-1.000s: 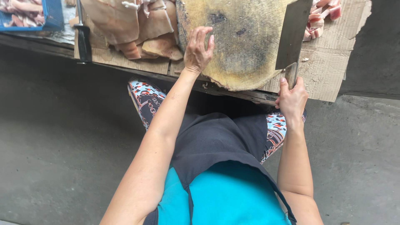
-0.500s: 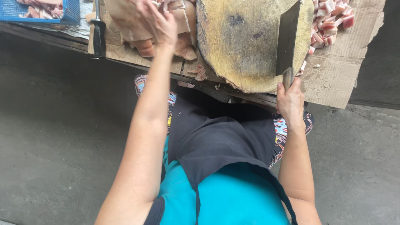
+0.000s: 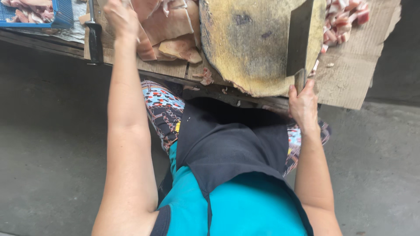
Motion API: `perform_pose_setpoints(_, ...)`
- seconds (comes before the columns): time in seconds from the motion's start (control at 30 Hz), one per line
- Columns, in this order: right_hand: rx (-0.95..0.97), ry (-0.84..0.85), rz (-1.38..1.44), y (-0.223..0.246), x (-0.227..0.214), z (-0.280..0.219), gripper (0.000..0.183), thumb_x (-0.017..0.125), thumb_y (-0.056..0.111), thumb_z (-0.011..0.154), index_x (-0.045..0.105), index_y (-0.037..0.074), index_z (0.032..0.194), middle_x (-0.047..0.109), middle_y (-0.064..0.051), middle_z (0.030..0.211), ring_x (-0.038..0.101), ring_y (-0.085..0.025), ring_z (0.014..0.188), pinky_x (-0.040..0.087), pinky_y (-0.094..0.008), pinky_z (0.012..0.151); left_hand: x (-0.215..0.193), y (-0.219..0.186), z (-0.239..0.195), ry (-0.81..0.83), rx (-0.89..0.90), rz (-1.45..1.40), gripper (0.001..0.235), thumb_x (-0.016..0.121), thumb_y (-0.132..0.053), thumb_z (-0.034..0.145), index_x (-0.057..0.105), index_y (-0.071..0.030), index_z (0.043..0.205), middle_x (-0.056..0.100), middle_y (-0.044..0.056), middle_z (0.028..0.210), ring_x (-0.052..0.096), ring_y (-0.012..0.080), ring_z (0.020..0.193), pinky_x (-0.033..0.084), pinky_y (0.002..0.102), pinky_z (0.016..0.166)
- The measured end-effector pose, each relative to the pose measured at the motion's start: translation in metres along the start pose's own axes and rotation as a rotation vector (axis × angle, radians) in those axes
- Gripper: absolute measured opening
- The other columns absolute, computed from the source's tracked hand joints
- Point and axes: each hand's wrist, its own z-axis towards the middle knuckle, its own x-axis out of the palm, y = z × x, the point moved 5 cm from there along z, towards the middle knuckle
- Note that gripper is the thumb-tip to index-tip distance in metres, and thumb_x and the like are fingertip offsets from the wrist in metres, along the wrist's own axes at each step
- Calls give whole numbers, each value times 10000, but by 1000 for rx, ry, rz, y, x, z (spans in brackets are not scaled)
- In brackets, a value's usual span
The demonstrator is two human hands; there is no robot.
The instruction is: The person uses a cleaver to cut a large piece of pork belly into strips and then into small cubes on a wooden cutting board. The cut pieces are gathered and placed to the side of the board.
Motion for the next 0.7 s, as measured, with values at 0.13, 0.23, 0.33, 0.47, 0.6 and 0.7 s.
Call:
perform_pose_setpoints(0.13,31,-18,63,11,-10,2,365,594,221,1040,417,-19,1251,644,-224,766,659,-334,457,546,-440,436,-61,3,34,-144,419,-121,283,730,97,674,659,92,949,733,216,826,720,306,781,570,469,680)
perform_pose_setpoints(0.23,-36,12,1,20,-9,-1,330,573,230,1115,420,-44,1217,661,-229,681,646,-325,472,505,-445,509,-105,3,38,205,112,-296,171,708,79,921,576,101,1027,640,221,942,571,296,806,502,396,702)
perform_pose_setpoints(0.33,56,40,69,16,-7,0,348,572,224,1061,410,-29,1237,660,-217,687,644,-310,455,522,-442,441,-149,-60,35,410,-11,-564,171,732,4,961,616,61,1072,668,170,989,634,257,856,552,374,750)
perform_pose_setpoints(0.47,46,37,92,9,-8,-9,350,582,235,1063,421,-17,1244,660,-199,709,641,-314,445,513,-442,449,-183,-170,17,698,-59,-670,185,764,-96,1013,668,8,1133,706,102,1051,718,205,923,619,346,815)
perform_pose_setpoints(0.6,66,33,112,10,-11,0,365,591,254,1058,418,-13,1238,650,-213,669,630,-310,443,503,-447,434,-154,-270,16,966,283,-473,323,755,-178,1085,660,72,1267,678,250,1142,671,313,946,570,461,811)
perform_pose_setpoints(0.7,47,8,92,4,-7,2,351,598,246,1063,425,-17,1220,649,-213,668,626,-286,447,496,-433,430,-66,-314,-11,1122,335,-459,390,768,-207,1034,647,62,1288,678,260,1185,673,329,1009,565,467,859)
